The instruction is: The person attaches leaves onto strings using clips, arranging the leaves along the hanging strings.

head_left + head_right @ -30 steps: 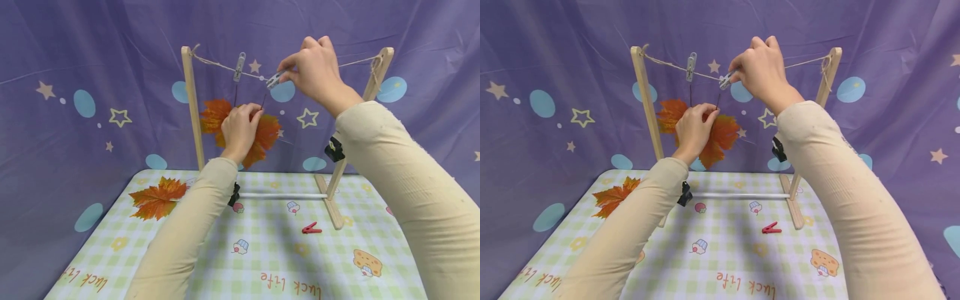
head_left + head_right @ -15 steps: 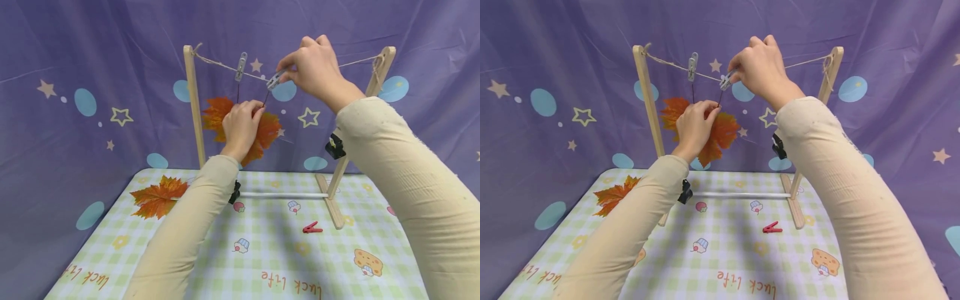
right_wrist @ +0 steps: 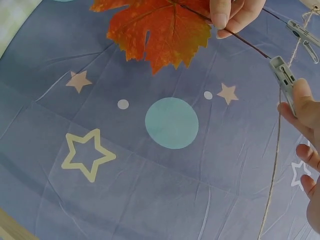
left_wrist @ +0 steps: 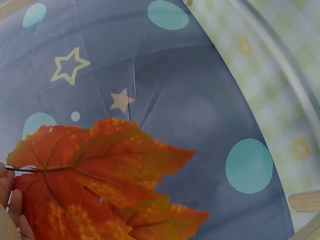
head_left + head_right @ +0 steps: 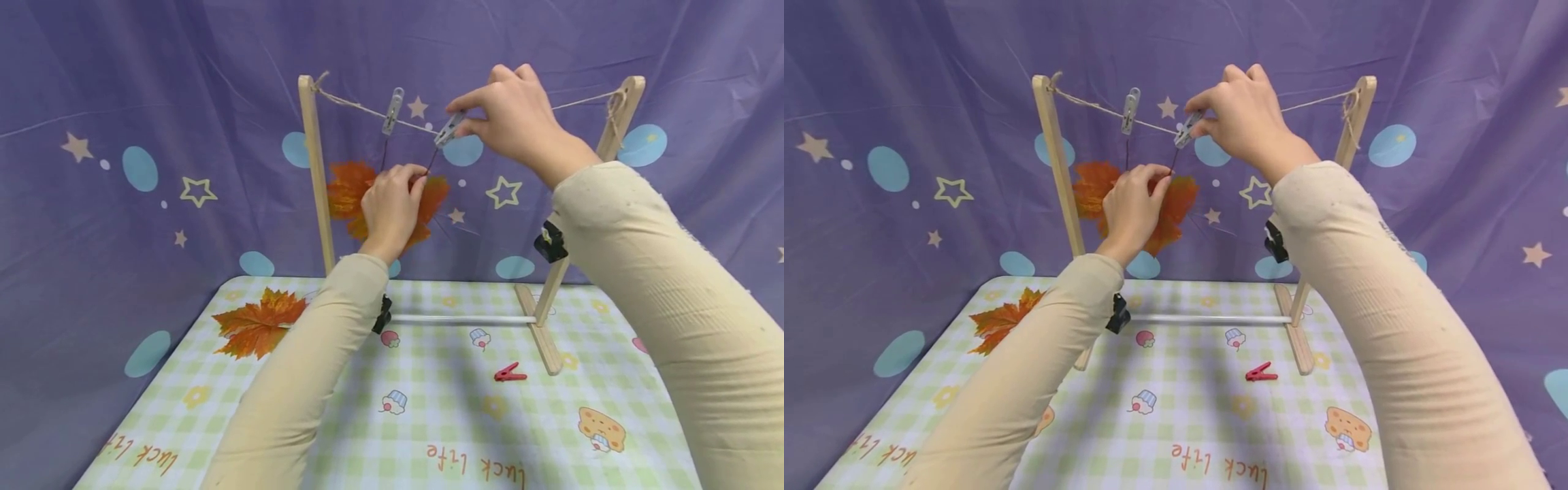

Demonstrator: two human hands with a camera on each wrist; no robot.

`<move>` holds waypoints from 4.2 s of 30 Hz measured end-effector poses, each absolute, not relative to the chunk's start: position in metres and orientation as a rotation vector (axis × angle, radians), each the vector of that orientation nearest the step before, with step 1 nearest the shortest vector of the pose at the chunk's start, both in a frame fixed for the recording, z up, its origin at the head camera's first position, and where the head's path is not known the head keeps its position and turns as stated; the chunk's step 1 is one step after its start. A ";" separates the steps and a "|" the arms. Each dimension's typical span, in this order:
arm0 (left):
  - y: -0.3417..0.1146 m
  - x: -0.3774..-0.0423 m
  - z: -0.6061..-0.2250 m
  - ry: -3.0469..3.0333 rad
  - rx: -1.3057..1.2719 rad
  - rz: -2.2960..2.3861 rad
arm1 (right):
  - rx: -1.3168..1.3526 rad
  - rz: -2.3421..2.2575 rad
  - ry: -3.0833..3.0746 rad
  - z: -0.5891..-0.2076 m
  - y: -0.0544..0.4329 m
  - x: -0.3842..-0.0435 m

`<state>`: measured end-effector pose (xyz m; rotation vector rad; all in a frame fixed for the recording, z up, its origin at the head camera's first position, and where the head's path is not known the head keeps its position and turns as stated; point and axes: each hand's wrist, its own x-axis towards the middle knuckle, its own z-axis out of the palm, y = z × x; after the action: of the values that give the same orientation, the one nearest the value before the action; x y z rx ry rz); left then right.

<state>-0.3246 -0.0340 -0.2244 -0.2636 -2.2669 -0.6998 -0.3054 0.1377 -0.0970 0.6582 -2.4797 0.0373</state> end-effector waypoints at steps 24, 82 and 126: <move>-0.022 -0.318 -0.223 -2.298 -0.359 -0.760 | 0.532 0.447 -2.506 -0.099 0.120 -0.312; -0.135 -0.235 -0.296 -2.382 -0.605 -1.008 | 0.624 1.215 -2.197 -0.277 0.188 -0.230; -0.270 -0.247 -0.401 -2.861 -0.403 -0.859 | 0.637 1.060 -2.658 -0.427 0.256 -0.216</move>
<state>-0.2469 -0.2702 -0.4009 -0.4025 -2.8610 -0.8594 -0.2161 0.2559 -0.4270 0.6375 -2.6584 1.0597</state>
